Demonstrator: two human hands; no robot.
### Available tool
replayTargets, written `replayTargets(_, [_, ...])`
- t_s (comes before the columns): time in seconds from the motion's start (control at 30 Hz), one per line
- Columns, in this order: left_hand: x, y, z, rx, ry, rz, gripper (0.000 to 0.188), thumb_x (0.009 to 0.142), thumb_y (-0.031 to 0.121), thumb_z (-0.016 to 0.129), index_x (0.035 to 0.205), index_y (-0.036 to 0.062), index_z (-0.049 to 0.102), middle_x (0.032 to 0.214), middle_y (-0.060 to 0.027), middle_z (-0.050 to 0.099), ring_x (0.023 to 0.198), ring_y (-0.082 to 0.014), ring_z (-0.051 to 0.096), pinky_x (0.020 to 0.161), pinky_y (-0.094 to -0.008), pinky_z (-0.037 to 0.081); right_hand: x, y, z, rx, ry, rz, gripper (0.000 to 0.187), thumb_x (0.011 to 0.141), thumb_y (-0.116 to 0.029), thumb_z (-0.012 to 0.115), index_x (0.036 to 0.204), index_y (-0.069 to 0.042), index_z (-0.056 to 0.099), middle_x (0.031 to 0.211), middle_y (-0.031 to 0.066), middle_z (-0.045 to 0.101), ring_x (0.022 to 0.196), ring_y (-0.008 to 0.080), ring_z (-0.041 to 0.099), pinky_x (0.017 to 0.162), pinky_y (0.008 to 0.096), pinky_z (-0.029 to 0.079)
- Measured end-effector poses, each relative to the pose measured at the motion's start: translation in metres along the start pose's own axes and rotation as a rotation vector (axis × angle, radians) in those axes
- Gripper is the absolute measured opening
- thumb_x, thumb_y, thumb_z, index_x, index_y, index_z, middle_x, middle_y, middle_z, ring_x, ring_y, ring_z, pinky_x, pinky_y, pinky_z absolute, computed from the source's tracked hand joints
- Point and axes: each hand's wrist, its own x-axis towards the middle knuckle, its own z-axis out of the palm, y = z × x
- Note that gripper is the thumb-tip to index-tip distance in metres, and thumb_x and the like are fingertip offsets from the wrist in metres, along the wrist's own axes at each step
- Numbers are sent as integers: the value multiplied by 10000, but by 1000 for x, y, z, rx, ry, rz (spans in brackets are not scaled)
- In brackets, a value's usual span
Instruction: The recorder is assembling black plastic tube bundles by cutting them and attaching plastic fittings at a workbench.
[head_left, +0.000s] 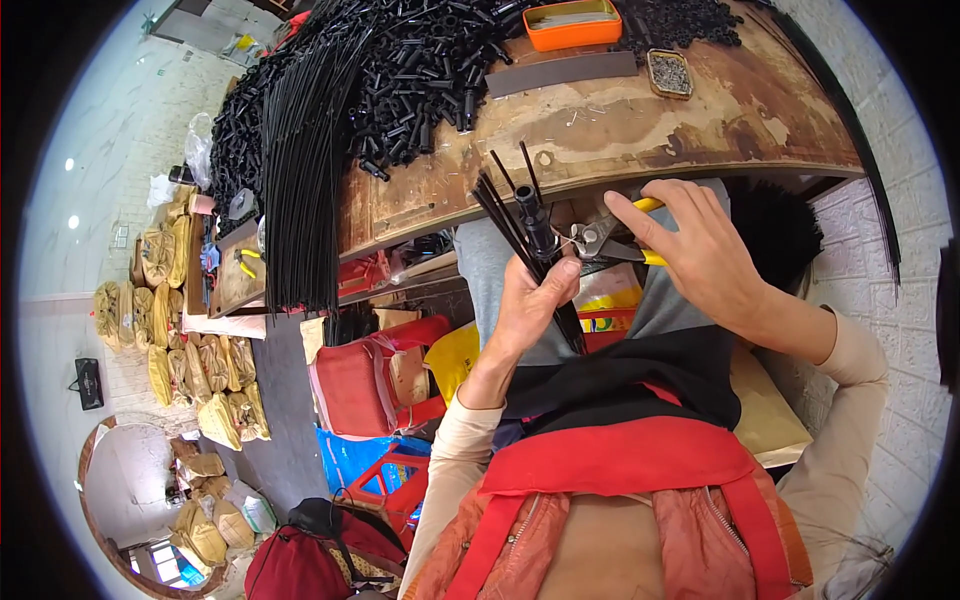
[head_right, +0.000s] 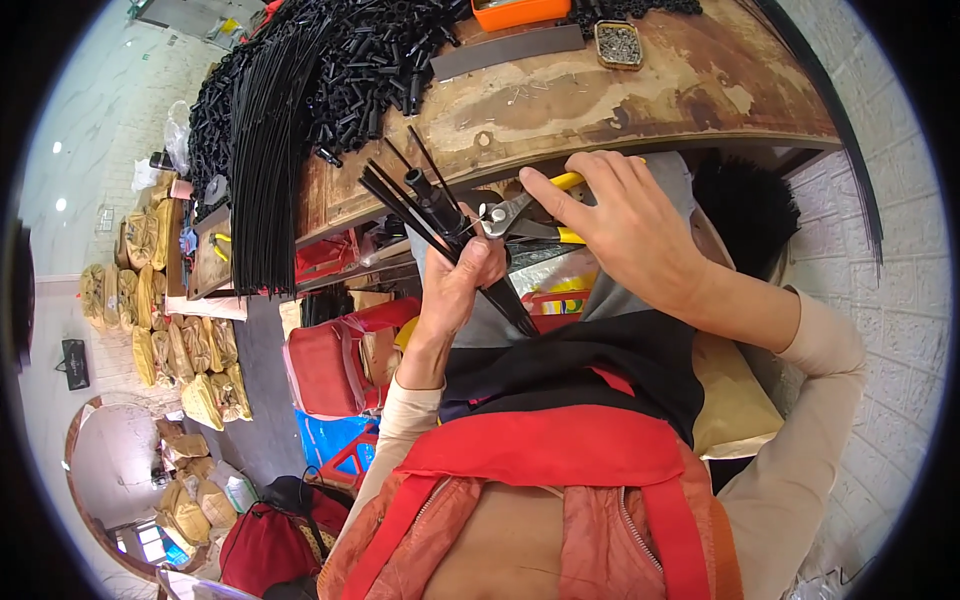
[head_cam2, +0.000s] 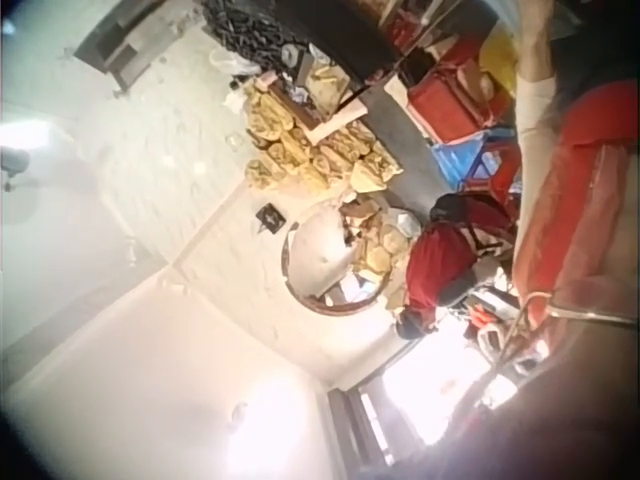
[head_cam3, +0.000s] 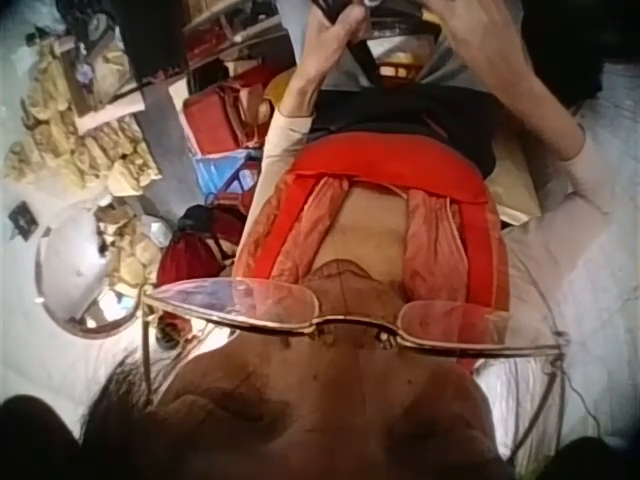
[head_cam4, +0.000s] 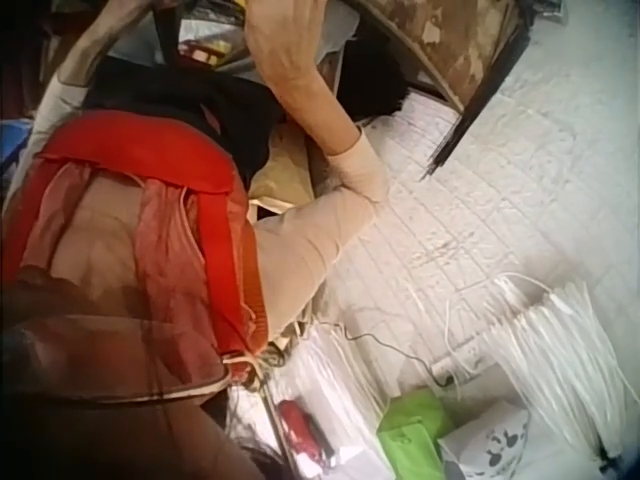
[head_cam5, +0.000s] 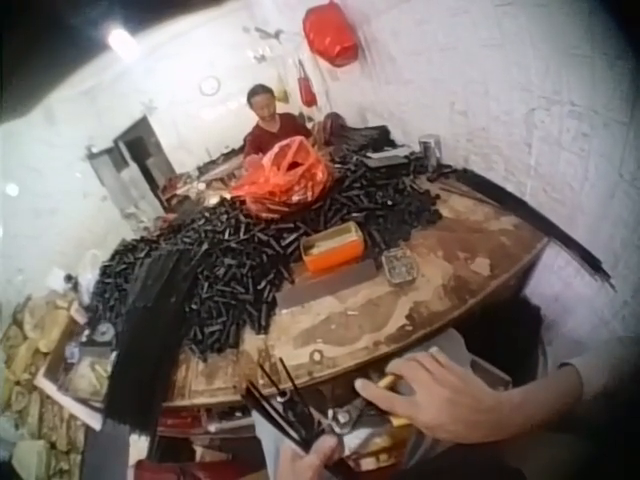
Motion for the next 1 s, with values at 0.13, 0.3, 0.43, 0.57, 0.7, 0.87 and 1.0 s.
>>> replayTargets(0.13, [-1, -2, -3, 22, -34, -13, 212, 970, 171, 597, 824, 63, 486, 648, 43, 432, 548, -51, 373, 495, -225, 304, 0, -1, -2, 9, -2, 0, 635, 771, -42, 614, 1388, -133, 492, 1053, 138, 499, 978, 313, 517, 860, 414, 428])
replayTargets(0.3, [-2, -2, -7, 11, -46, -15, 203, 958, 192, 619, 864, 62, 495, 674, 35, 449, 567, -53, 391, 509, -223, 318, 3, 9, -12, -57, -48, -106, 590, 786, -83, 638, 1361, -116, 509, 895, 89, 505, 835, 269, 539, 726, 377, 443])
replayTargets(0.43, [-5, 1, -8, 31, -123, -27, 356, 906, 304, 684, 924, 85, 404, 647, 26, 358, 540, -80, 325, 491, -240, 259, 8, 13, -39, 112, -354, -175, 459, 821, -149, 698, 1244, -72, 536, 708, 47, 509, 618, 209, 547, 587, 346, 436])
replayTargets(0.57, [-9, -1, -6, 34, -224, -55, 398, 879, 340, 710, 918, 84, 408, 682, 13, 404, 553, -80, 358, 498, -236, 271, 8, -6, -47, 551, -593, 177, 403, 818, -171, 710, 1142, -46, 507, 667, 62, 532, 583, 192, 576, 567, 321, 444])
replayTargets(0.7, [-4, -1, -6, 62, -159, -52, 245, 946, 226, 624, 955, 85, 424, 668, 15, 398, 539, -82, 354, 500, -238, 286, -5, -10, -44, 710, -530, 341, 397, 827, -173, 702, 1119, -12, 487, 679, 82, 560, 585, 248, 606, 593, 361, 483])
replayTargets(0.87, [-1, 0, 0, 23, 24, -49, 275, 920, 224, 671, 1089, 68, 519, 684, 64, 443, 579, -32, 379, 504, -214, 312, -1, 7, -29, 278, -114, -72, 398, 862, -153, 651, 1169, 30, 474, 781, 136, 588, 666, 364, 620, 615, 402, 514])
replayTargets(1.0, [3, 22, 5, -58, -209, -72, 649, 856, 353, 742, 1358, 50, 464, 668, 63, 464, 557, -46, 413, 518, -212, 343, 23, 7, -58, 1275, -1152, 596, 364, 860, -143, 670, 1124, 15, 475, 762, 94, 604, 671, 221, 667, 512, 320, 478])
